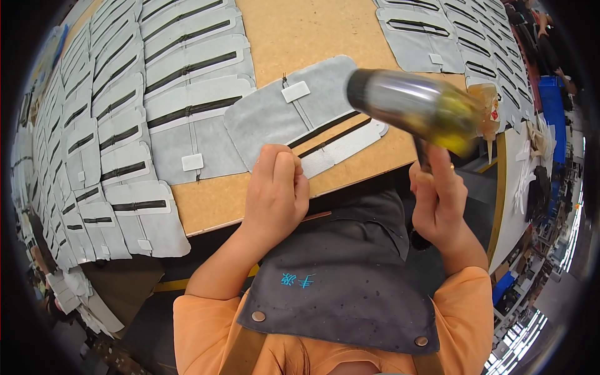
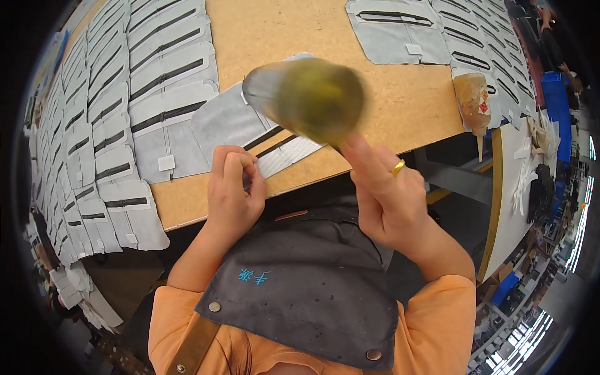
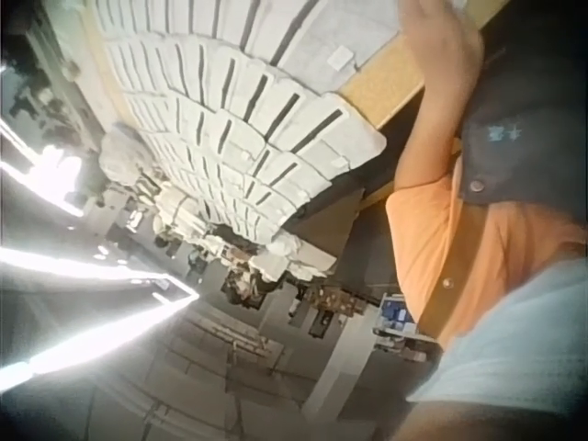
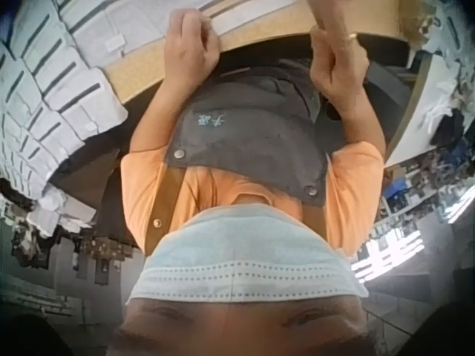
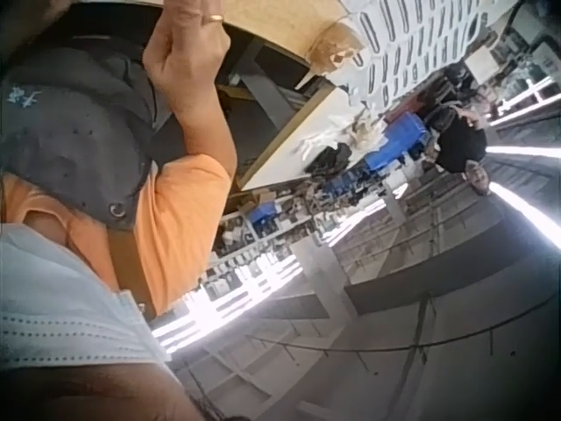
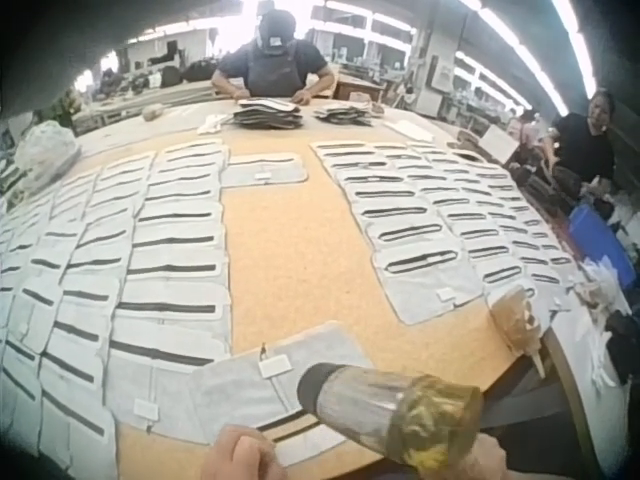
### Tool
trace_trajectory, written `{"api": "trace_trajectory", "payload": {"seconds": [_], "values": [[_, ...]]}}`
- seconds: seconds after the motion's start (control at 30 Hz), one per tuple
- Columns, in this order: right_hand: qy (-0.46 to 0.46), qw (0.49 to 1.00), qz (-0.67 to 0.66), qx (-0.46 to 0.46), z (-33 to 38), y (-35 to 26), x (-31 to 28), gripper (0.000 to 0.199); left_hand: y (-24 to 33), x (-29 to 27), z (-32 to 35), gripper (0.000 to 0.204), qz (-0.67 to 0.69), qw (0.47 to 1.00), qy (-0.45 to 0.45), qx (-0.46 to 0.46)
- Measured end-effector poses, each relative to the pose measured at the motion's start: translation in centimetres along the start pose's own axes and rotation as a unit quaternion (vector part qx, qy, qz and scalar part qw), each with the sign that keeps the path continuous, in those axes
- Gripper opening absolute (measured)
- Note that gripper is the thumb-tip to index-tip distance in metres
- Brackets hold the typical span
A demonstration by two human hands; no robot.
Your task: The recorder is gluing and assembling leather components for wallets or pouches at a factory workstation.
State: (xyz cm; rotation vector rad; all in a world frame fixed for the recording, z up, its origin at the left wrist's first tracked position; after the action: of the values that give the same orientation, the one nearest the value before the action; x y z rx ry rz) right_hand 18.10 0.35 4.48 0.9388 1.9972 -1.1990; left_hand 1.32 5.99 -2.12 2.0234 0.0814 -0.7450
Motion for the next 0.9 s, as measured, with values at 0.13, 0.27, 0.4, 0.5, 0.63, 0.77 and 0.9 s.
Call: {"api": "trace_trajectory", "payload": {"seconds": [0.13,0.27,0.4,0.5,0.63,0.77,0.9], "values": [[-0.240,0.967,0.063,0.054,2.2,0.7,4.1,0.066,-0.6,0.2,-0.4,0.023,0.022,0.999,-0.014,-0.032],[-0.030,0.999,0.009,0.036,0.0,1.0,-0.2,0.064,-0.9,-0.1,-0.1,0.020,0.031,0.998,-0.012,-0.058],[-0.212,0.971,0.061,0.087,2.7,1.5,3.1,0.065,-0.7,0.1,-0.4,0.019,0.020,0.999,-0.011,-0.045],[-0.235,0.964,0.114,0.047,2.1,2.1,2.6,0.073,-0.8,0.1,-0.5,0.019,-0.002,0.999,-0.021,-0.037],[-0.140,0.978,0.128,0.081,-2.0,3.8,1.8,0.057,0.3,0.3,-0.3,0.021,-0.015,1.000,-0.022,-0.008],[-0.005,0.996,0.036,0.077,-4.6,2.5,-0.1,0.056,1.9,1.4,-0.2,0.023,-0.105,0.988,-0.071,0.088],[-0.120,0.993,0.002,-0.001,0.2,1.7,2.1,0.057,1.3,1.0,0.4,0.021,-0.109,0.989,-0.034,0.094]]}}
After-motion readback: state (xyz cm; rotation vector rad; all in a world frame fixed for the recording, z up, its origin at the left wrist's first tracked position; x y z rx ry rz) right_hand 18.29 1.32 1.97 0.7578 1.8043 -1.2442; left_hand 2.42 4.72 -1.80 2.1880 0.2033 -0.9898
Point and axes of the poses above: each hand's wrist, its own z-axis away from the middle knuckle, its own x-axis out of the palm, y = z × x, the point moved 8 cm from there along -z, towards the middle knuckle, and after that the axes turned 6 degrees about z, right-handed, at the moved point
